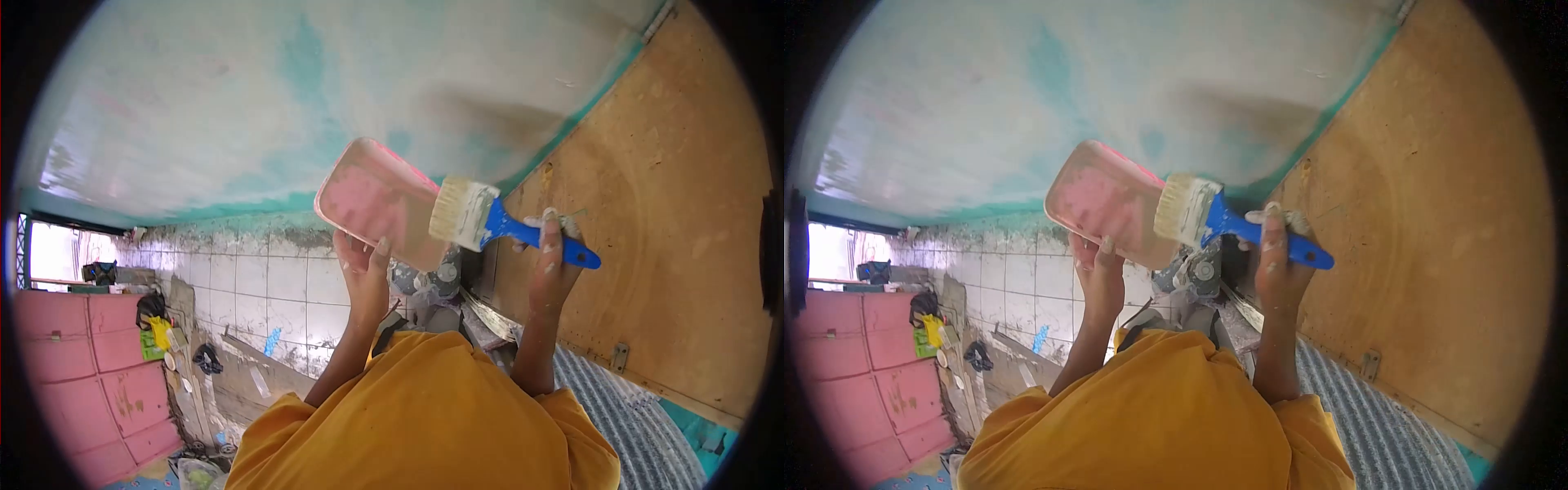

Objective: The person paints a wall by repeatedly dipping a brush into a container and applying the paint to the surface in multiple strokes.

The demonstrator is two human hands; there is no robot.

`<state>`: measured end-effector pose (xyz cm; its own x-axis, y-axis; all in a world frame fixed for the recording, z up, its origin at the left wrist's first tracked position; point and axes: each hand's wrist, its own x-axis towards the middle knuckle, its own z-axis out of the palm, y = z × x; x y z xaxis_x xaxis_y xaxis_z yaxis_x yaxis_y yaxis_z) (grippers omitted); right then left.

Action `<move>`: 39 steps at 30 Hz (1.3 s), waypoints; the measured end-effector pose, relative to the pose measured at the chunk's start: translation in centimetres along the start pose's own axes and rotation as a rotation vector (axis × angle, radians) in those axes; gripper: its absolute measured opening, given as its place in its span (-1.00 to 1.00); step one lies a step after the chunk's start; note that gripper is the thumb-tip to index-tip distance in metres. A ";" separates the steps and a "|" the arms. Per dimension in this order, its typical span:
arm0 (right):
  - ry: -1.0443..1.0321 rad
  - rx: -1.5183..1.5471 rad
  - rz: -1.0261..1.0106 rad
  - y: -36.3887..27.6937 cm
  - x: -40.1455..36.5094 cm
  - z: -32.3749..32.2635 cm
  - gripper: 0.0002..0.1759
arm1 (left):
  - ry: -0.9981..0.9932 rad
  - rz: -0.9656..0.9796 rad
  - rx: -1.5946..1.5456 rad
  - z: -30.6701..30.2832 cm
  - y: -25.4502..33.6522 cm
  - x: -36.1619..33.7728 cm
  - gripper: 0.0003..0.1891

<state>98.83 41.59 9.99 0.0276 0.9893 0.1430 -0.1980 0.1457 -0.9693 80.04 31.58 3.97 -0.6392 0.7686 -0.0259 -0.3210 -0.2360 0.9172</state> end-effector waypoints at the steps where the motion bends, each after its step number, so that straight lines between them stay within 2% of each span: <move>1: -0.027 -0.026 -0.010 0.0 -0.8 0.5 -0.76 | -0.025 0.049 0.026 -0.6 0.1 -0.2 -0.18; 8: -0.269 -0.387 -0.130 0.9 -6.2 3.6 -0.78 | -0.042 0.160 0.064 -4.8 2.3 -3.2 -0.11; 9: -0.211 -0.364 -0.149 1.0 -6.9 4.7 -0.73 | -0.059 0.173 0.067 -5.2 2.8 -3.6 -0.10; 13: -0.286 -0.424 -0.081 2.0 -10.6 6.3 -0.76 | -0.068 0.213 0.092 -8.8 3.3 -6.0 -0.06; 16: -0.268 -0.438 -0.094 3.2 -13.0 7.4 -0.73 | -0.019 0.144 0.135 -10.4 4.4 -8.2 -0.04; 18: -0.286 -0.357 -0.114 2.7 -14.9 8.8 -0.72 | -0.022 0.175 0.149 -11.8 4.4 -9.1 -0.04; 22: -0.295 -0.398 -0.146 2.6 -17.4 9.2 -0.71 | -0.025 0.195 0.201 -13.8 4.4 -10.8 -0.03; 24: -0.309 -0.379 -0.056 2.5 -18.2 8.9 -0.86 | -0.010 0.186 0.180 -14.3 5.1 -11.3 -0.02; 30: -0.187 -0.368 -0.098 1.6 -19.3 9.0 -0.80 | 0.003 0.201 0.128 -15.8 5.8 -11.9 -0.01; 31: -0.212 -0.407 -0.180 2.1 -19.1 8.4 -0.70 | -0.004 0.204 0.087 -15.9 5.9 -12.0 -0.01; 34: -0.171 -0.462 -0.196 1.7 -19.6 8.5 -0.69 | 0.001 0.223 0.058 -16.3 5.9 -12.5 -0.03; 39: -0.162 -0.368 -0.119 1.3 -20.7 9.4 -0.71 | 0.007 0.247 0.098 -16.8 6.0 -13.1 -0.02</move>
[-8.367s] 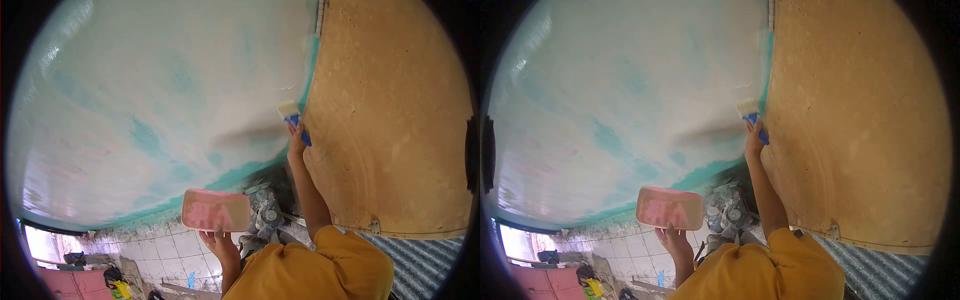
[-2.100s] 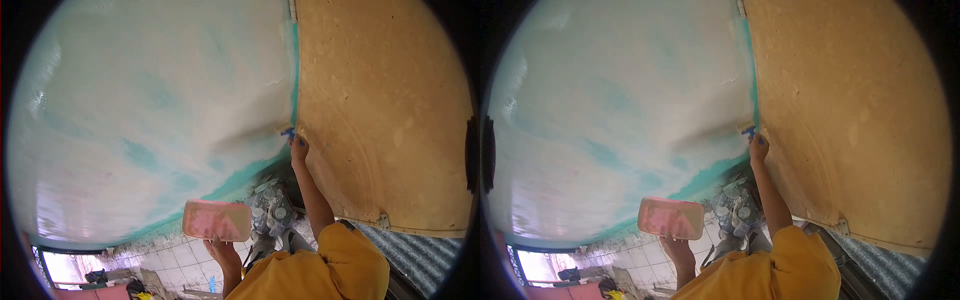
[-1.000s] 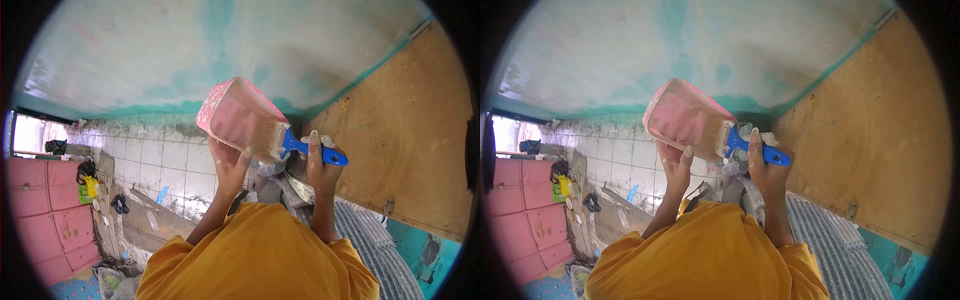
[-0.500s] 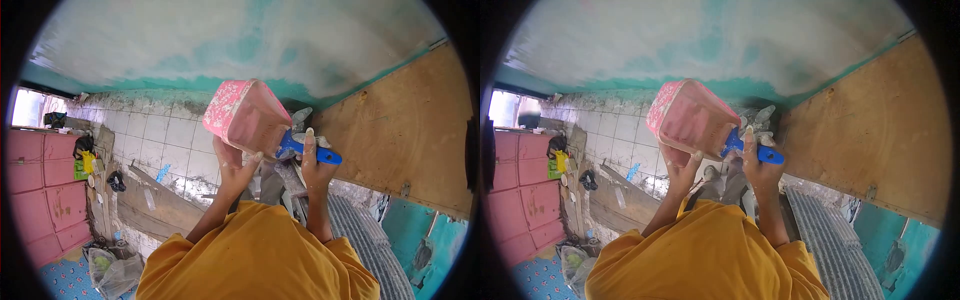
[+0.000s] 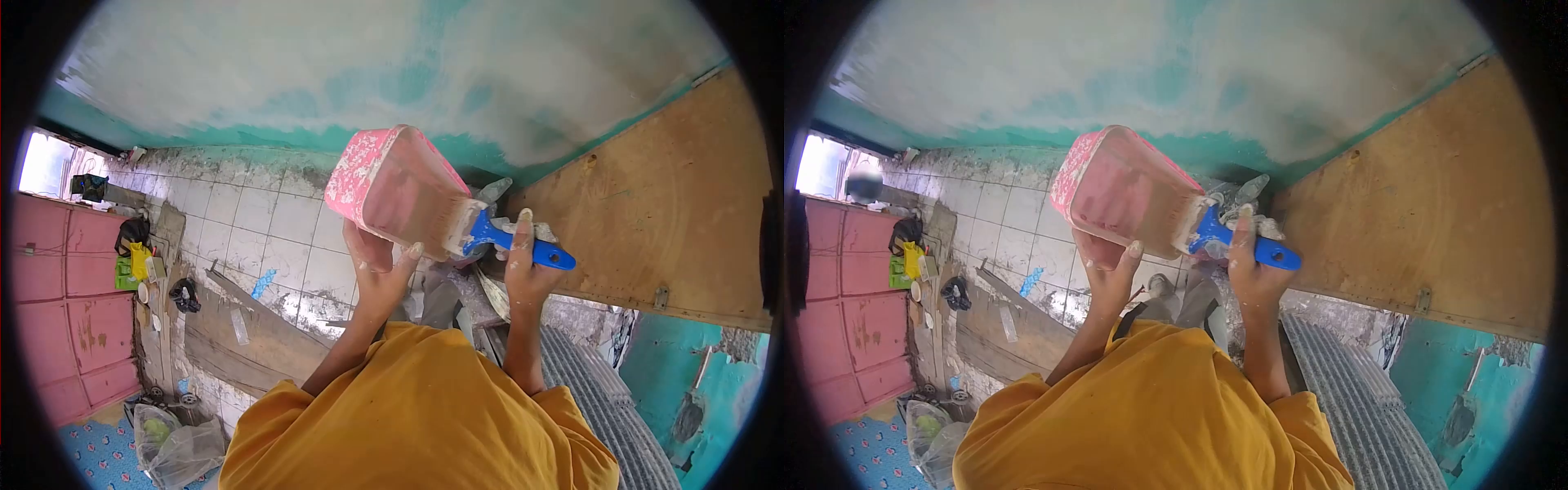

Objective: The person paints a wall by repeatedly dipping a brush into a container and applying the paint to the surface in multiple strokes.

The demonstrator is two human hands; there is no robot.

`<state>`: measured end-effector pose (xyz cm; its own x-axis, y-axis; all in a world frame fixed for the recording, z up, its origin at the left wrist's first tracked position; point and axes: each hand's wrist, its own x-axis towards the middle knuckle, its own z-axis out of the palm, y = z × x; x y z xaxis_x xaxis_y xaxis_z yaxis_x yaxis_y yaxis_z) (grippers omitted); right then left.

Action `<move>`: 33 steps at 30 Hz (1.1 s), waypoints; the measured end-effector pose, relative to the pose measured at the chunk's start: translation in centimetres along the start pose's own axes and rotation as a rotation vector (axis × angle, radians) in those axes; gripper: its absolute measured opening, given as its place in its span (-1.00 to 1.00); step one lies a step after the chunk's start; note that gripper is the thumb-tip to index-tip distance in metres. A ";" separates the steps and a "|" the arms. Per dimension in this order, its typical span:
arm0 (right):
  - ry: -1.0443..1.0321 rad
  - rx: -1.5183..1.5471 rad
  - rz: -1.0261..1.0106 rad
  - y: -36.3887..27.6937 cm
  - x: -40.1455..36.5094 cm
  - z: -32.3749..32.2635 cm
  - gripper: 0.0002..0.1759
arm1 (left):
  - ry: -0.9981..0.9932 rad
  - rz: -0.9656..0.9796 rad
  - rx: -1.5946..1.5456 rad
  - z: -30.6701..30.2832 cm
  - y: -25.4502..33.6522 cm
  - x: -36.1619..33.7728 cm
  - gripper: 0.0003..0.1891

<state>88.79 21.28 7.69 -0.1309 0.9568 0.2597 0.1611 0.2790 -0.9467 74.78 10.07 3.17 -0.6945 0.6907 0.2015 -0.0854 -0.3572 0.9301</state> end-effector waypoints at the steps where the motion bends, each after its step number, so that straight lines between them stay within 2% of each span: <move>1: -0.020 0.063 0.024 -0.3 -0.2 0.4 -0.73 | -0.007 0.016 0.017 0.0 0.0 -0.1 -0.02; 2: -0.018 0.062 0.021 -0.5 -0.4 0.7 -0.73 | -0.008 0.019 0.013 0.0 0.2 -0.2 -0.02; 4: -0.140 -0.023 -0.195 -1.0 -0.7 1.3 -0.85 | -0.007 0.009 -0.014 0.1 1.0 -0.6 -0.01; 7: -0.187 -0.048 -0.282 -1.5 -1.2 1.8 -0.88 | -0.020 0.024 -0.003 -0.4 0.8 -1.1 0.00; 14: -0.185 -0.134 -0.253 -1.6 -1.1 2.8 -0.86 | 0.039 0.002 -0.090 -1.0 0.4 -1.2 -0.06; 17: -0.202 -0.156 -0.365 -2.6 -0.7 3.3 -0.84 | 0.062 -0.015 -0.215 -1.5 0.2 -0.9 -0.12; 19: -0.308 -0.168 -0.228 -3.6 -0.7 3.3 -0.81 | 0.073 -0.075 -0.271 -2.0 -0.6 -1.0 -0.16; 20: -0.311 -0.171 -0.230 -3.6 -0.7 3.6 -0.81 | 0.076 -0.074 -0.275 -2.2 -0.7 -1.0 -0.16; 23: -0.280 -0.263 -0.270 -3.8 0.0 4.2 -0.75 | 0.115 -0.170 -0.375 -2.3 -0.4 -1.0 -0.20; 25: -0.440 -0.430 -0.410 -5.1 1.1 4.5 -0.71 | 0.143 -0.312 -0.473 -2.5 0.0 -0.8 -0.23; 26: -0.438 -0.432 -0.411 -5.3 1.6 5.0 -0.71 | 0.140 -0.312 -0.476 -2.7 0.2 -0.7 -0.23; 28: -0.416 -0.229 -0.541 -5.6 2.3 5.9 -0.69 | 0.071 -0.419 -0.473 -3.0 0.4 -0.6 -0.26; 29: -0.417 -0.233 -0.539 -6.1 2.6 5.8 -0.69 | 0.071 -0.422 -0.476 -3.1 0.4 -0.7 -0.26; 31: -0.569 -0.387 -0.529 -7.2 3.2 5.2 -0.81 | 0.046 -0.460 -0.441 -3.6 0.3 -0.7 -0.27; 33: -0.608 -0.351 -0.531 -7.7 3.3 4.9 -0.80 | 0.048 -0.463 -0.437 -3.9 0.5 -0.6 -0.27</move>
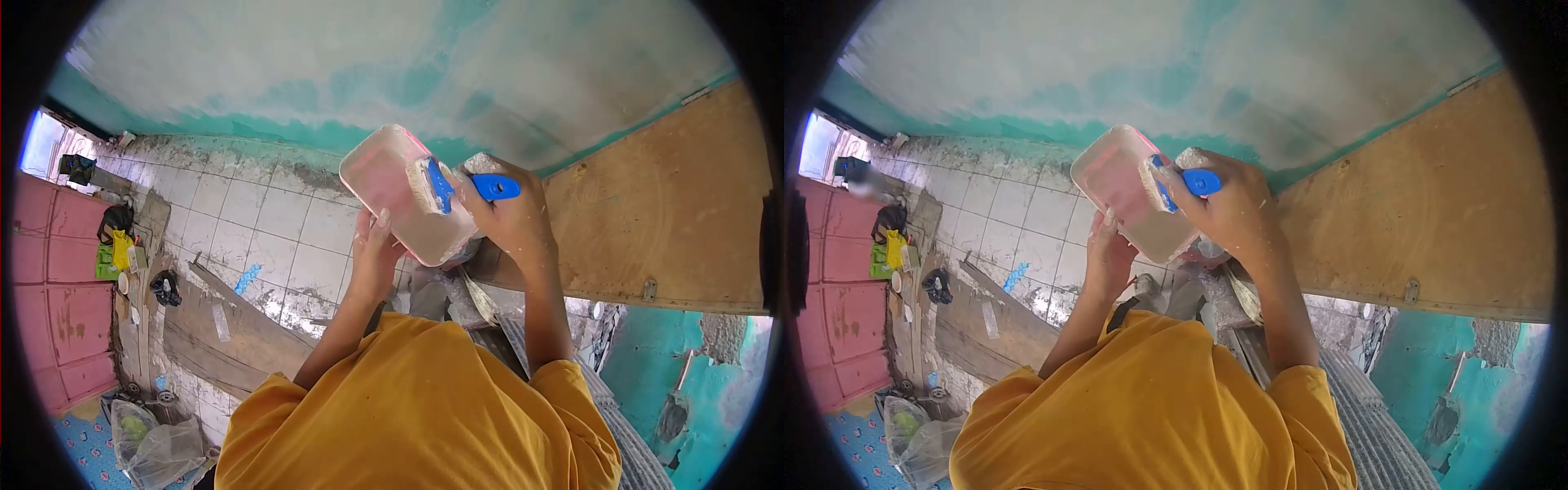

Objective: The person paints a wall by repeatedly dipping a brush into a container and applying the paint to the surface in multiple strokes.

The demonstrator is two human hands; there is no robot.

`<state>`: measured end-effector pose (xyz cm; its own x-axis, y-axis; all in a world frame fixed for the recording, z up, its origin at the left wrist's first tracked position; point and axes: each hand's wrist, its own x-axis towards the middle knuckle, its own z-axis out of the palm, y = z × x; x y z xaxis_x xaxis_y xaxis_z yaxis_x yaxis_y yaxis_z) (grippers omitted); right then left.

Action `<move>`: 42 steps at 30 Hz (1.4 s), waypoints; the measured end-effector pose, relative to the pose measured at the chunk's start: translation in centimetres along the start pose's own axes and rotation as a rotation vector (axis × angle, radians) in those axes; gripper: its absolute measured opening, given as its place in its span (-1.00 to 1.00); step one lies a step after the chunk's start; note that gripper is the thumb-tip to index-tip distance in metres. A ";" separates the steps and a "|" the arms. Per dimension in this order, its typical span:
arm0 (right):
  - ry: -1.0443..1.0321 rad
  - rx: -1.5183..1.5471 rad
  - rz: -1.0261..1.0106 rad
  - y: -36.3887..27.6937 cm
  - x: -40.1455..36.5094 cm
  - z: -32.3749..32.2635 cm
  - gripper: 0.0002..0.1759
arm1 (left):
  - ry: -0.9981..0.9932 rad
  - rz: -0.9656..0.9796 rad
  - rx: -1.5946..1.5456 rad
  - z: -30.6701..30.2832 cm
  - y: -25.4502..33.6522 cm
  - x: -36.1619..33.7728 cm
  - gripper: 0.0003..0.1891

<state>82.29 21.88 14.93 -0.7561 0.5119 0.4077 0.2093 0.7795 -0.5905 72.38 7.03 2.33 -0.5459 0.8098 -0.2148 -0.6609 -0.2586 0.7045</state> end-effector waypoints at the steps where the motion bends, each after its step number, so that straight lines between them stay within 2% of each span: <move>1: -0.026 0.041 -0.016 -0.2 -0.1 -0.1 -0.80 | 0.004 -0.005 0.005 -0.1 0.2 -0.1 -0.28; 4: -0.118 -0.014 -0.094 -0.6 -0.4 -0.3 -0.76 | 0.046 0.012 0.008 -0.1 0.8 0.0 -0.28; 8: -0.201 -0.061 -0.099 -0.7 -0.7 0.6 -0.72 | 0.055 -0.024 0.109 -0.9 0.8 -0.1 -0.27; 10: -0.234 -0.010 0.076 -0.6 -0.5 0.7 -0.64 | 0.035 -0.054 0.111 -1.2 0.6 -0.1 -0.27; 16: -0.263 -0.015 0.121 0.1 -0.5 0.7 -0.68 | 0.026 -0.059 0.083 -1.2 0.4 0.1 -0.31; 17: -0.263 -0.015 0.122 0.1 -0.4 0.8 -0.68 | 0.026 -0.060 0.083 -1.2 0.4 0.0 -0.31; 19: -0.133 -0.098 0.066 0.2 -0.1 1.1 -0.67 | 0.002 -0.077 0.152 -1.0 0.5 0.0 -0.33; 22: -0.254 -0.020 0.092 0.8 -0.2 0.9 -0.66 | 0.006 -0.058 0.142 -0.9 0.3 0.1 -0.33; 23: -0.253 -0.019 0.093 0.7 -0.2 1.1 -0.66 | 0.006 -0.058 0.143 -0.8 0.4 0.1 -0.33; 25: -0.107 -0.064 0.078 0.3 0.0 1.5 -0.64 | 0.010 -0.048 0.153 -0.5 0.5 0.1 -0.33; 28: -0.226 -0.079 0.149 0.5 -0.1 0.7 -0.64 | 0.015 -0.044 0.148 -0.7 0.3 0.3 -0.31; 32: -0.254 0.000 0.114 0.4 -0.6 0.5 -0.65 | 0.002 -0.057 0.153 -0.9 0.3 0.5 -0.30; 34: -0.175 -0.094 0.095 0.4 -0.6 0.7 -0.66 | -0.007 -0.063 0.170 -1.0 0.4 0.7 -0.29; 37: -0.243 -0.043 0.011 1.0 -0.9 1.1 -0.66 | 0.005 -0.079 0.184 -1.1 0.3 0.9 -0.30; 40: -0.165 0.066 0.111 1.0 -0.9 2.3 -0.66 | 0.033 -0.130 0.182 -1.0 0.1 0.8 -0.31; 42: -0.124 -0.005 0.087 1.3 -1.0 2.2 -0.67 | 0.031 -0.138 0.177 -0.9 0.0 0.7 -0.31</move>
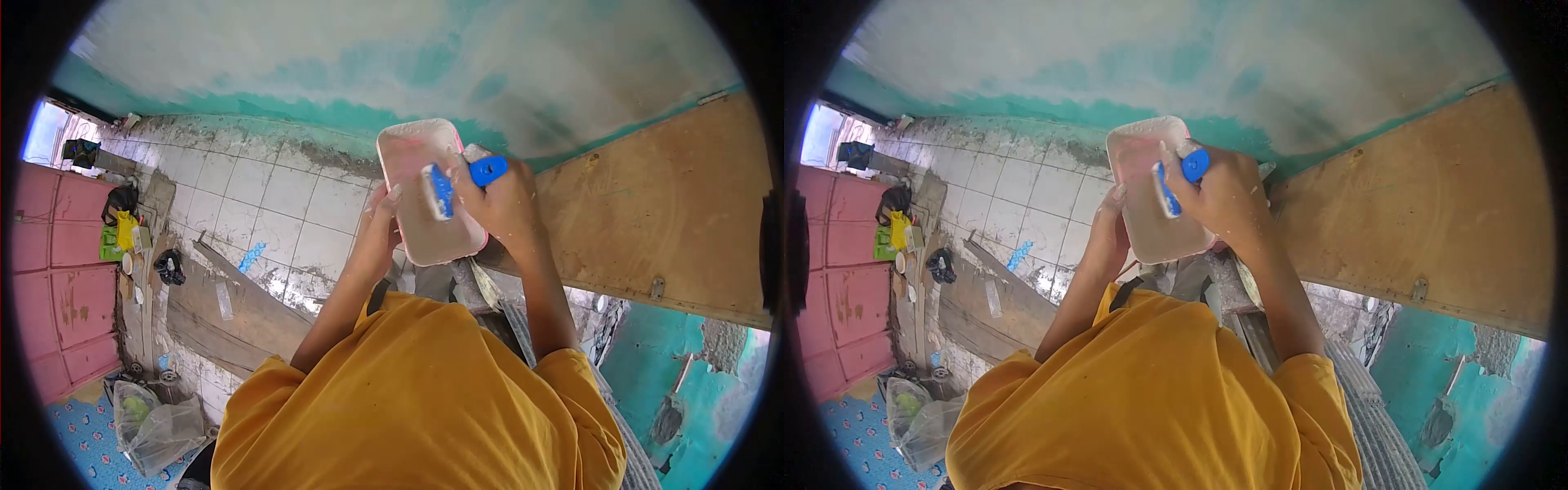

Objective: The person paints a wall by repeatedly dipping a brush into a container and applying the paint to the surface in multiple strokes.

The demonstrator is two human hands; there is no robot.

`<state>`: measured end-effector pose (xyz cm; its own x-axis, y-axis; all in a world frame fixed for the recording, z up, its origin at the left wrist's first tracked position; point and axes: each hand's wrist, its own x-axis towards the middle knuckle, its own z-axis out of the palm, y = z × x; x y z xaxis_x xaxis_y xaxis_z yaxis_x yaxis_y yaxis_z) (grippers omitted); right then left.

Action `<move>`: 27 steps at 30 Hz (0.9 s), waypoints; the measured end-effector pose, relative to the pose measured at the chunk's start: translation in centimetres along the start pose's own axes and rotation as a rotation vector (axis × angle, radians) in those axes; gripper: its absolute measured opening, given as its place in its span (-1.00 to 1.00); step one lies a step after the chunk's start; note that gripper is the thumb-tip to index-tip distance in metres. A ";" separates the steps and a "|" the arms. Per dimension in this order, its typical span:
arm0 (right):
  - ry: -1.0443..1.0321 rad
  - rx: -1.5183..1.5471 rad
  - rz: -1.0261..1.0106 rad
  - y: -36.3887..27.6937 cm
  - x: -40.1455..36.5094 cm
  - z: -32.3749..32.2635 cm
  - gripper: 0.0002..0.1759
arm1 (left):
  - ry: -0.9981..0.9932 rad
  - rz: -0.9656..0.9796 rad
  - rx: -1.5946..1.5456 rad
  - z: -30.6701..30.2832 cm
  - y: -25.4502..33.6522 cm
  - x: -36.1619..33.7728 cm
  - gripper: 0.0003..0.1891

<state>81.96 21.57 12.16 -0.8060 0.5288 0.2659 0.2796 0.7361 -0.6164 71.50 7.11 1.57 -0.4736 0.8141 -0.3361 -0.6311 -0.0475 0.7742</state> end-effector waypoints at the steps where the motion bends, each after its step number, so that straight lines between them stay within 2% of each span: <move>1: 0.044 -0.070 -0.022 0.2 0.0 -0.1 -0.68 | -0.003 -0.007 -0.004 0.0 0.0 0.0 -0.31; 5: -0.050 -0.016 -0.084 -0.1 -0.4 -0.5 -0.70 | 0.002 -0.020 -0.006 -0.1 0.1 0.0 -0.31; 7: 0.059 0.057 -0.045 -0.3 -0.4 0.4 -0.72 | 0.009 0.000 0.011 0.0 0.2 -0.1 -0.30; 10: 0.079 -0.097 -0.029 -0.1 -0.2 -0.1 -0.72 | -0.013 0.004 0.033 -0.1 0.3 -0.2 -0.30; 14: 0.014 0.008 -0.069 0.1 -0.4 0.2 -0.71 | -0.021 0.002 0.015 0.0 0.4 -0.4 -0.29; 16: 0.150 -0.023 -0.089 -0.2 -0.1 0.7 -0.71 | -0.023 0.049 0.066 -0.1 0.2 -0.4 -0.28; 17: 0.150 -0.022 -0.092 -0.2 -0.2 0.5 -0.71 | -0.022 0.052 0.066 0.0 0.1 -0.4 -0.28; 19: 0.040 -0.065 -0.088 -0.4 -0.4 -0.2 -0.76 | 0.001 0.055 0.044 0.0 0.2 -0.4 -0.27; 23: 0.060 0.025 -0.095 -0.5 -0.5 0.3 -0.77 | -0.041 0.045 0.076 -0.4 0.2 -0.6 -0.26; 26: 0.103 -0.092 -0.087 -0.3 -0.3 -0.1 -0.78 | -0.031 0.035 0.068 -0.3 0.6 -0.7 -0.26; 27: 0.034 -0.058 -0.078 -0.4 -0.4 -0.1 -0.74 | -0.029 0.043 0.066 -0.3 0.5 -0.8 -0.25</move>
<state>82.24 21.07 12.36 -0.8088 0.4822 0.3368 0.2471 0.7981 -0.5495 71.38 6.31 2.07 -0.4807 0.8288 -0.2863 -0.5684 -0.0458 0.8215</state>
